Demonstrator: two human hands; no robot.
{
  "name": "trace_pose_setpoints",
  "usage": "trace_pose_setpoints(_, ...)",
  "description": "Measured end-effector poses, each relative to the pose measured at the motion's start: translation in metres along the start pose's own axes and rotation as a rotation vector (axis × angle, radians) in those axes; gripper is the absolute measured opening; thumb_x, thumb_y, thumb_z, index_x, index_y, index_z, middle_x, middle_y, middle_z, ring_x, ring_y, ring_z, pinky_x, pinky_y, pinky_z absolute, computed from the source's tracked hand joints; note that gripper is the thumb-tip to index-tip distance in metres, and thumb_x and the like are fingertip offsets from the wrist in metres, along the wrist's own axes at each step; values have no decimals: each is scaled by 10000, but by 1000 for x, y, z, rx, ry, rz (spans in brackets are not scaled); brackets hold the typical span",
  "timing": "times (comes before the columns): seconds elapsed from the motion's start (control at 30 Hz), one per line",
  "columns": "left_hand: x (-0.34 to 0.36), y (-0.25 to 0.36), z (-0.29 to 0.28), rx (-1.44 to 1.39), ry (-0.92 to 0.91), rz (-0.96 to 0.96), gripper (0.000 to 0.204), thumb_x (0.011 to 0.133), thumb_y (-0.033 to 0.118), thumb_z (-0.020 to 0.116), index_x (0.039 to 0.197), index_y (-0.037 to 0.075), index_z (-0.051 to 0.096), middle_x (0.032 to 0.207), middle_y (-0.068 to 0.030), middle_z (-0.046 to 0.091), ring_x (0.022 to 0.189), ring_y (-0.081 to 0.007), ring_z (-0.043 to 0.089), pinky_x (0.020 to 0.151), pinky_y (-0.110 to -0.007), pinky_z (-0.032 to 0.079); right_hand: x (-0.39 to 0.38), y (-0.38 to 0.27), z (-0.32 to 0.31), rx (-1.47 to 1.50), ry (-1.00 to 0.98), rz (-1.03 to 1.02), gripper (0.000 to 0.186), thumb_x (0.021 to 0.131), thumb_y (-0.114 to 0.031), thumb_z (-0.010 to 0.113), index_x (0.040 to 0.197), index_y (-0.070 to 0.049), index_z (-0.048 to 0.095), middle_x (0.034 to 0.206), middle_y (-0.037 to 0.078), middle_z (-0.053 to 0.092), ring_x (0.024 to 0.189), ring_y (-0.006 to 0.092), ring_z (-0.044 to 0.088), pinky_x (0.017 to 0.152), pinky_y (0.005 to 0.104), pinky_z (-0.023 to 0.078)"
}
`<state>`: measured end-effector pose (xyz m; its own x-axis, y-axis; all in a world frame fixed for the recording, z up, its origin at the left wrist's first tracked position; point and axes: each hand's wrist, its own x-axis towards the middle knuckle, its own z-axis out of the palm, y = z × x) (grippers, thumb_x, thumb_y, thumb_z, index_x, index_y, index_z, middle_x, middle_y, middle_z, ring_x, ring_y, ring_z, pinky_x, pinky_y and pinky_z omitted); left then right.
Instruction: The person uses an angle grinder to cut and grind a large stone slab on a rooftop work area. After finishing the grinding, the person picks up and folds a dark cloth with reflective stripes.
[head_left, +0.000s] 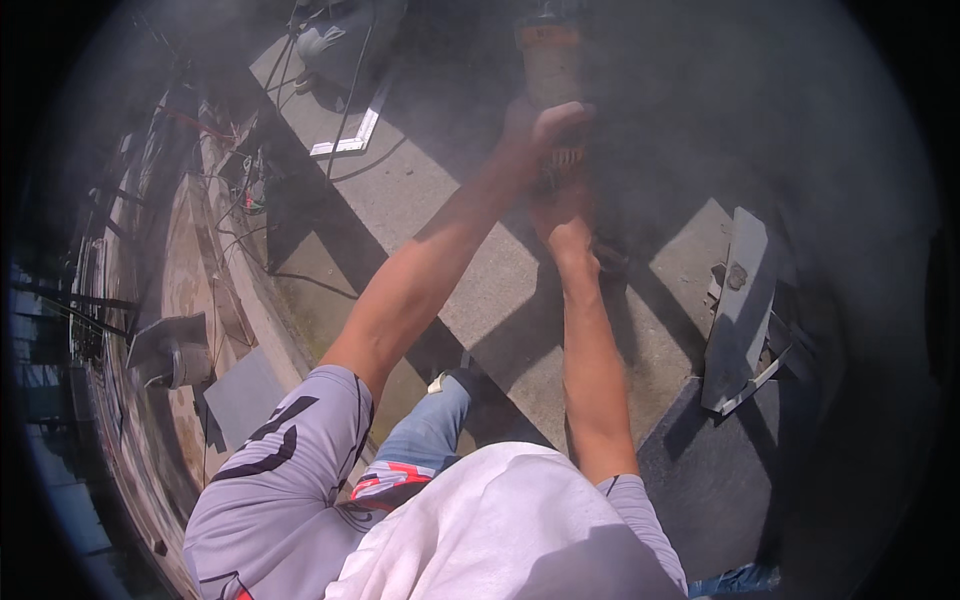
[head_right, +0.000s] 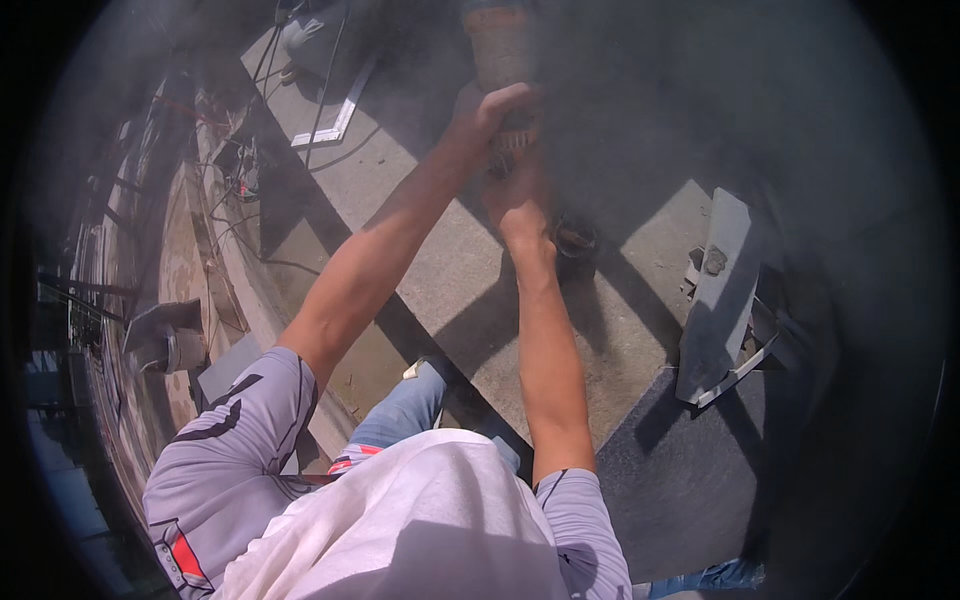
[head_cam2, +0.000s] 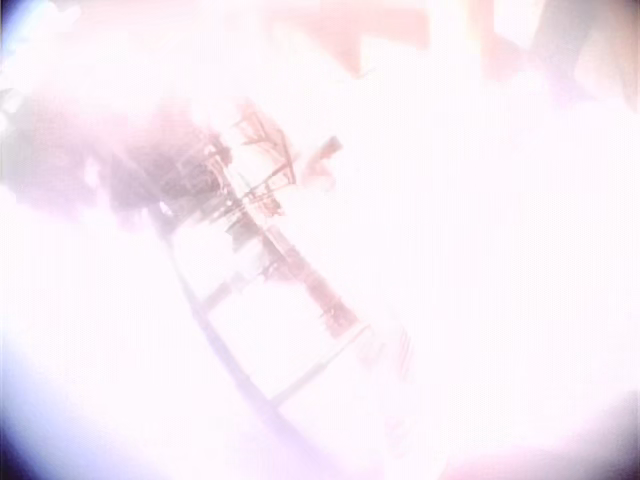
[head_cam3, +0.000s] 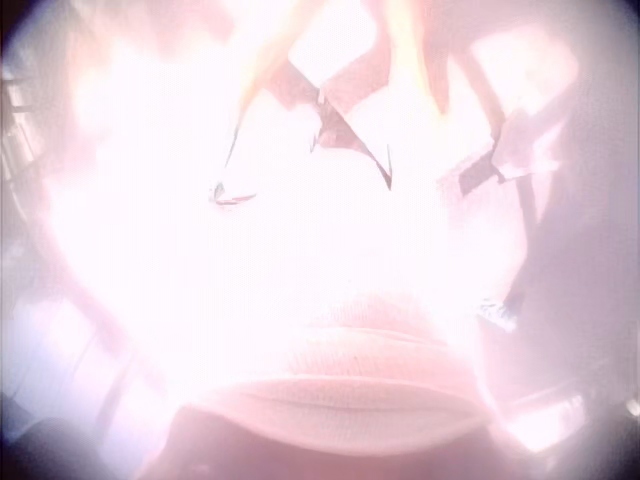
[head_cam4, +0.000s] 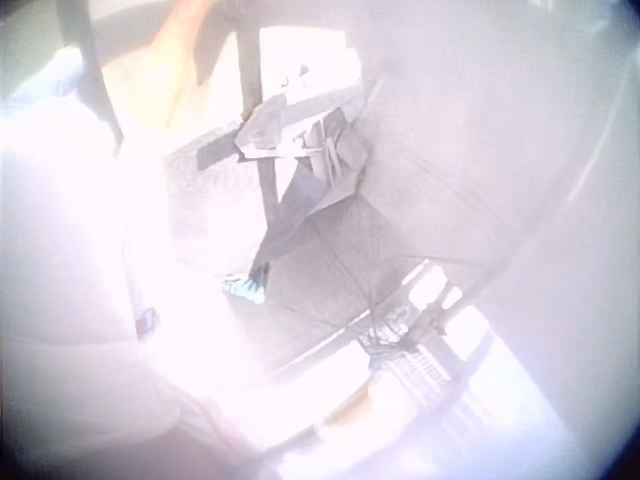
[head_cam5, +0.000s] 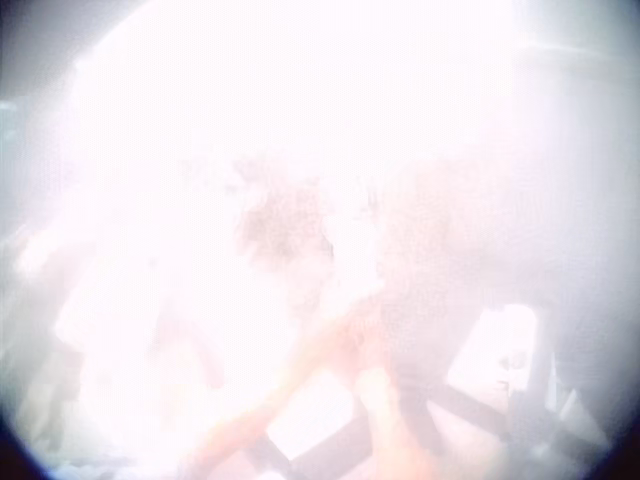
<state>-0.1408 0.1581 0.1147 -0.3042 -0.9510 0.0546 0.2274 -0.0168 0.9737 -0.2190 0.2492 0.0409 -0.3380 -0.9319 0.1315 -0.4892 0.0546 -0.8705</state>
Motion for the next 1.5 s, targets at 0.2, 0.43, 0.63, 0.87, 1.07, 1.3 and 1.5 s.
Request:
trace_pose_setpoints(0.2,9,19,7,-149,-27,-63,411,862,174,869,1203,14,705,1008,-94,732,869,-210,745,743,-361,608,17,-22,-12,-25,-53,81,615,973,-226,785,1472,26,528,1283,299,760,1243,492,717,1010,522,587)
trace_pose_setpoints(0.43,13,26,7,-43,41,-72,434,852,186,886,1198,11,691,1026,-94,731,888,-206,738,778,-375,610,17,-35,-15,1,-19,93,600,961,-192,803,1435,39,515,1252,326,758,1231,514,716,979,529,590)
trace_pose_setpoints(0.63,-69,16,20,-115,-17,-154,450,847,221,906,1186,47,667,1024,-59,708,874,-160,687,845,-350,583,-81,-37,-35,93,-22,179,618,951,-225,847,1416,34,534,1213,297,771,1125,448,779,930,519,596)
trace_pose_setpoints(0.87,-168,-17,-12,-816,-260,-694,504,914,179,811,1338,4,602,1115,-158,759,979,-295,814,947,-432,695,-210,-43,-93,1136,-481,728,563,1137,-540,597,1427,-61,542,1084,199,758,807,266,787,708,333,647)
trace_pose_setpoints(1.07,-210,-45,-36,-1079,-310,-781,534,905,159,764,1387,6,590,1103,-181,767,949,-334,820,1141,-578,597,-248,-83,-72,1360,-377,981,574,1162,-630,497,1331,-85,562,918,100,675,619,141,617,487,264,483)
trace_pose_setpoints(1.3,-160,-22,-65,-316,-349,-758,708,1080,554,663,1496,-8,552,1290,-201,757,1124,-295,775,1111,-486,590,-211,-97,-26,945,-70,860,606,1079,-644,673,1142,-58,531,867,85,632,586,110,602,458,258,506)
trace_pose_setpoints(1.5,-198,21,-114,247,-117,-333,653,1028,348,756,1537,-31,602,1393,-205,752,1241,-274,752,1072,-408,587,-110,-51,-9,688,-44,615,359,1036,-316,806,1074,-55,562,797,30,603,563,98,586,459,265,487)
